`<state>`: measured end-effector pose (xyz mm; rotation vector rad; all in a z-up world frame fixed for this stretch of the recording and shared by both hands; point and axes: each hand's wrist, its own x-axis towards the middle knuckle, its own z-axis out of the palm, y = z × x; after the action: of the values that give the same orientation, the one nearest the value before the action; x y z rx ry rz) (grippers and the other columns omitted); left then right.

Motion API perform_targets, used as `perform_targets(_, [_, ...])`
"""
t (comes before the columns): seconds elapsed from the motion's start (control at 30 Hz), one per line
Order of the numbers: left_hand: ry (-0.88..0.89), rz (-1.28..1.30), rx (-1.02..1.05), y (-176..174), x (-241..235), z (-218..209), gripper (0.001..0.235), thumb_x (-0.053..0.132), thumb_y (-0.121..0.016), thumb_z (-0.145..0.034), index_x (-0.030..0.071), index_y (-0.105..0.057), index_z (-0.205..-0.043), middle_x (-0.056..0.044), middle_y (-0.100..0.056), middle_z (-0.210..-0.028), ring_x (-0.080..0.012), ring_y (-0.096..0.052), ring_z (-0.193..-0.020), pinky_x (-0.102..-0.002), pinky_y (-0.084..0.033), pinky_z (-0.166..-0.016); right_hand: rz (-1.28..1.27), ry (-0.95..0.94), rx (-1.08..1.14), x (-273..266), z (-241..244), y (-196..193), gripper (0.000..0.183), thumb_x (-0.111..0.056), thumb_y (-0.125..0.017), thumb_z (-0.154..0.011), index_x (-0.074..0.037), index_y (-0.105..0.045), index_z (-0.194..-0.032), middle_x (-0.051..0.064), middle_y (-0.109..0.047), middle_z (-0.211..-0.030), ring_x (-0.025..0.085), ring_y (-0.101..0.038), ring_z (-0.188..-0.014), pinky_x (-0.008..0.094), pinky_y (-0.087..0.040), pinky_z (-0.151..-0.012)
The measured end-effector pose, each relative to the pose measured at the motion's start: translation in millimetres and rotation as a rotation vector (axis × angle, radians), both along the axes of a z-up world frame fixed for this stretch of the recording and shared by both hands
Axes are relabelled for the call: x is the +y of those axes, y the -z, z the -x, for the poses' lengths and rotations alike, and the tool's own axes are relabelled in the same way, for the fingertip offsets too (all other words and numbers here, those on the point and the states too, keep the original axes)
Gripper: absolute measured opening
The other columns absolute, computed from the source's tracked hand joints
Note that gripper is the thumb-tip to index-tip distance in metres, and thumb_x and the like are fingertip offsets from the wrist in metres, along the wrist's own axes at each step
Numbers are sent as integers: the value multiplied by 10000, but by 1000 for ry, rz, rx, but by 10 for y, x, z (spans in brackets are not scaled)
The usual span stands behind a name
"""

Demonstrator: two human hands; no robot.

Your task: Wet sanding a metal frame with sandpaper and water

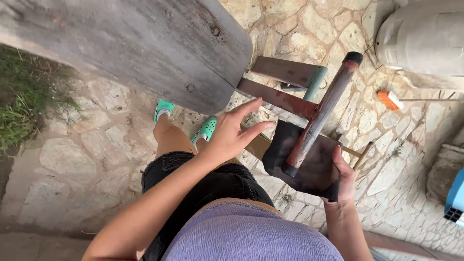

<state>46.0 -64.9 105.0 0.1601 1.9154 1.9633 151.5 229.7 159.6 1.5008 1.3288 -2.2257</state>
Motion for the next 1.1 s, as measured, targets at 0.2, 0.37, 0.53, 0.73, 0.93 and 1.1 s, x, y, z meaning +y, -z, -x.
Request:
perform_targets(0.2, [187,-620,-843,-465,342,-187,1127,606,-757,-733,-54,-363,-1556,-273,-508,-1476,-406,-500,-1392,-497,-432,-1133,220,-89,237,-670,637,72,682,-530,-591,-929,-22,-592,-1384,246,-641,-1352,437,-618,-1248,611,-428,-1138])
perform_targets(0.37, [99,-329,-632,-221,946,-373,693,622,-438,-1004,-8,-493,-1287,-224,-600,-1175,-369,-590,-1173,-464,-461,-975,21,-205,281,-264,593,-66,619,-476,-551,-977,13,-592,-1354,259,-633,-1352,422,-622,-1264,569,-449,-1144])
perform_targets(0.53, [119,-49,-196,-998,747,-504,758,506,-302,-1050,-115,-346,-1482,-366,-506,-1417,-464,-512,-1364,-551,-425,-1089,-312,-285,310,28,436,-249,563,-397,-517,-997,35,-567,-1355,239,-621,-1399,366,-586,-1368,488,-449,-1191])
perform_targets(0.73, [225,365,66,-883,1139,-417,803,373,-344,-1073,-240,-92,-1527,-507,-102,-1578,-545,-151,-1527,-552,-153,-1242,-567,-300,456,-34,409,-489,457,-255,-511,-1029,11,-526,-1400,167,-622,-1417,267,-572,-1400,414,-426,-1218])
perform_targets(0.93, [393,482,137,-670,1074,-564,801,493,-97,-1102,-144,44,-1566,-359,85,-1660,-401,65,-1578,-436,-11,-1285,-548,-282,629,84,384,-556,520,-193,-484,-1008,64,-439,-1458,287,-505,-1508,349,-523,-1444,390,-447,-1234])
perform_targets(1.1, [356,248,-35,-390,1217,-97,631,503,-146,-1056,77,-596,-1177,-196,-487,-1354,-311,-527,-1229,-471,-498,-961,-561,-254,658,89,409,-536,482,-155,-505,-1008,82,-466,-1426,296,-538,-1472,347,-547,-1432,388,-479,-1217])
